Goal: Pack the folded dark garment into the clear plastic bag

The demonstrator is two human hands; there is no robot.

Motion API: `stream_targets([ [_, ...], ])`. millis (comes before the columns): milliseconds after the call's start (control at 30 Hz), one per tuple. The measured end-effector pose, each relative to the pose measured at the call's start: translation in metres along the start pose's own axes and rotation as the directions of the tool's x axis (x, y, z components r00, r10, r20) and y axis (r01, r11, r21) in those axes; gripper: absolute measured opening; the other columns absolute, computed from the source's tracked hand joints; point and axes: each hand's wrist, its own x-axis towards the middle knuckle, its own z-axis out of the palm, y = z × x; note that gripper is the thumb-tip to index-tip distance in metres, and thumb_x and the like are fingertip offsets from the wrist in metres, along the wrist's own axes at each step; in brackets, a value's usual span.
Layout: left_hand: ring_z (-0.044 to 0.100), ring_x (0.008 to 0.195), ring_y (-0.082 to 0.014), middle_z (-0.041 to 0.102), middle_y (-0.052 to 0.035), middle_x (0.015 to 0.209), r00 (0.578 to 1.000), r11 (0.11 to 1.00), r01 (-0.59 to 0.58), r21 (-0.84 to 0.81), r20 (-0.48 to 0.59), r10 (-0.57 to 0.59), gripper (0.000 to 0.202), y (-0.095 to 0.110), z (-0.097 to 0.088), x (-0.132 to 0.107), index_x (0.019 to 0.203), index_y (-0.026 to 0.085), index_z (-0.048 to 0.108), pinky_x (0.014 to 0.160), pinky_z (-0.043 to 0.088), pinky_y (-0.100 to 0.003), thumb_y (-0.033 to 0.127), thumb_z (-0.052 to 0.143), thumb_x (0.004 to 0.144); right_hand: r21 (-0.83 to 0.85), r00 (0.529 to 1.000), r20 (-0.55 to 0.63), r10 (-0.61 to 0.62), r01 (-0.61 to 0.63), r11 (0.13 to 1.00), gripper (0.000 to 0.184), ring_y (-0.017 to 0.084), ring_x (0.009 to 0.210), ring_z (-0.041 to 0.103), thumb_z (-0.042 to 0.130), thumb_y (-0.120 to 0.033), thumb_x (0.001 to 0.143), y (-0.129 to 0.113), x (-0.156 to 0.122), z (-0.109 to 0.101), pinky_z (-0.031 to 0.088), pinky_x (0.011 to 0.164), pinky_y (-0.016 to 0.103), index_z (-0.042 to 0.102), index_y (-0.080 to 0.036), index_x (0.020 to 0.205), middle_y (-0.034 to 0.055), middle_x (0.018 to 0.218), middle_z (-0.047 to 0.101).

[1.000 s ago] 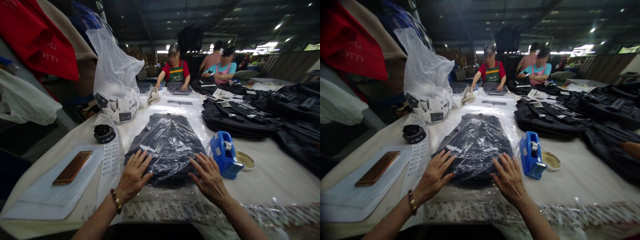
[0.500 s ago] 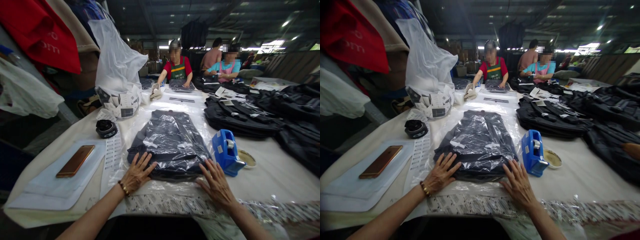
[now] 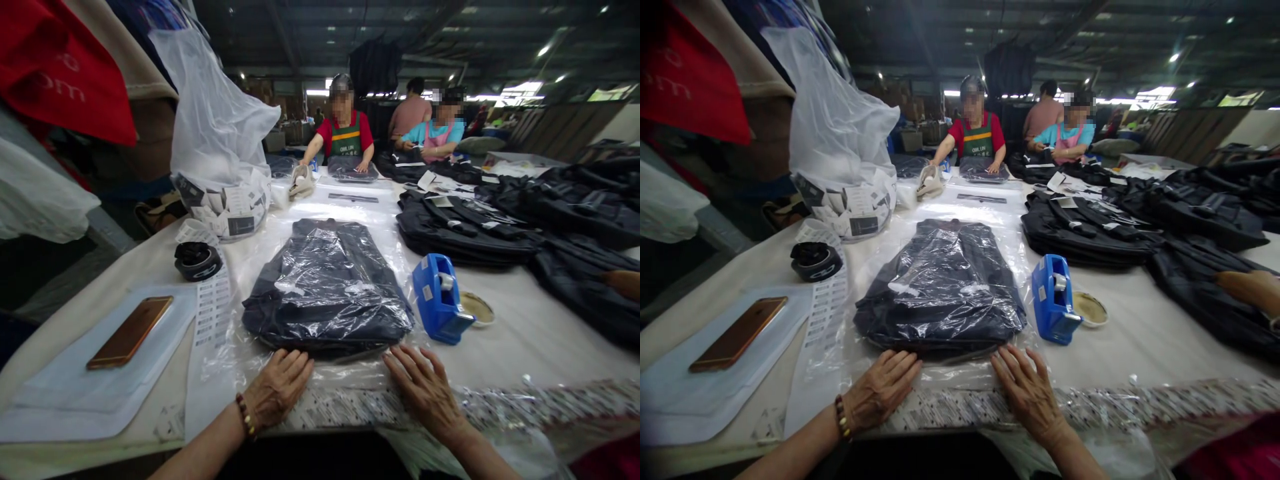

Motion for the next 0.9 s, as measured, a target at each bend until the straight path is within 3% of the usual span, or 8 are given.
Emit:
stream_targets([
  [133, 0.051, 0.113, -0.0277, 0.06, -0.0161, 0.115, 0.991, 0.923, -0.133, 0.361, 0.059, 0.12, 0.04, -0.009, 0.002, -0.003, 0.116, 0.019, 0.056, 0.095, 0.033, -0.046, 0.011, 0.03, 0.087, 0.058, 0.997, -0.076, -0.025, 0.03, 0.998, 0.032, 0.02, 0.109, 0.051, 0.033, -0.007, 0.089, 0.001, 0.004, 0.002, 0.032, 0.097, 0.04, 0.059, -0.019, 0.102, 0.007, 0.108, 0.064],
  [267, 0.057, 0.091, -0.0242, 0.065, -0.0126, 0.095, 0.935, 0.835, -0.241, 0.496, -0.113, 0.337, 0.032, -0.018, -0.002, -0.003, 0.097, 0.019, 0.06, 0.082, 0.037, -0.038, 0.01, 0.031, 0.087, 0.194, 1.0, -0.005, -0.023, 0.023, 0.981, 0.028, 0.016, 0.087, 0.058, 0.03, -0.011, 0.092, 0.009, 0.01, 0.003, 0.039, 0.084, 0.033, 0.057, -0.017, 0.094, 0.0057, 0.091, 0.066],
  [367, 0.052, 0.064, -0.0181, 0.06, -0.0052, 0.069, 0.916, 0.826, -0.164, 0.539, -0.228, 0.331, 0.027, -0.016, -0.009, 0.003, 0.079, 0.02, 0.058, 0.066, 0.034, -0.032, 0.011, 0.034, 0.087, 0.259, 0.992, 0.062, 0.109, -0.122, 0.958, 0.028, 0.013, 0.062, 0.054, 0.03, -0.018, 0.095, 0.014, 0.015, 0.007, 0.039, 0.065, 0.027, 0.054, -0.019, 0.082, -0.0001, 0.066, 0.058],
  [467, 0.044, 0.053, -0.0155, 0.053, -0.0013, 0.057, 0.898, 0.775, -0.093, 0.625, -0.284, 0.336, 0.025, -0.007, -0.015, 0.012, 0.067, 0.021, 0.053, 0.058, 0.028, -0.03, 0.015, 0.04, 0.088, 0.181, 0.98, 0.026, 0.197, -0.199, 0.963, 0.029, 0.013, 0.057, 0.05, 0.033, -0.024, 0.096, 0.015, 0.02, 0.011, 0.033, 0.059, 0.027, 0.052, -0.02, 0.073, -0.0016, 0.06, 0.055],
  [633, 0.037, 0.052, -0.017, 0.046, 0.0, 0.053, 0.808, 0.585, -0.032, 0.811, -0.323, 0.492, 0.03, 0.006, -0.018, 0.022, 0.062, 0.02, 0.05, 0.057, 0.024, -0.031, 0.015, 0.041, 0.09, 0.037, 0.977, -0.079, 0.2, -0.198, 0.98, 0.031, 0.014, 0.054, 0.042, 0.04, -0.025, 0.094, 0.014, 0.028, 0.011, 0.027, 0.058, 0.029, 0.048, -0.02, 0.064, -0.0013, 0.055, 0.049],
  [833, 0.038, 0.052, -0.018, 0.043, 0.0003, 0.052, 0.82, 0.458, 0.07, 0.886, -0.312, 0.479, 0.031, 0.009, -0.024, 0.025, 0.059, 0.02, 0.047, 0.057, 0.025, -0.033, 0.021, 0.045, 0.09, 0.012, 0.96, -0.101, 0.263, -0.263, 0.965, 0.033, 0.014, 0.054, 0.041, 0.039, -0.026, 0.094, 0.013, 0.031, 0.014, 0.025, 0.058, 0.029, 0.048, -0.02, 0.063, -0.0007, 0.055, 0.049],
  [900, 0.045, 0.059, -0.0185, 0.05, -0.0018, 0.059, 0.807, 0.455, 0.072, 0.887, -0.32, 0.496, 0.022, 0.009, -0.022, 0.026, 0.067, 0.017, 0.053, 0.06, 0.029, -0.033, 0.02, 0.047, 0.089, 0.014, 0.955, -0.097, 0.282, -0.282, 0.959, 0.034, 0.014, 0.054, 0.041, 0.038, -0.025, 0.094, 0.012, 0.031, 0.016, 0.024, 0.059, 0.029, 0.048, -0.02, 0.063, -0.0004, 0.055, 0.049],
])
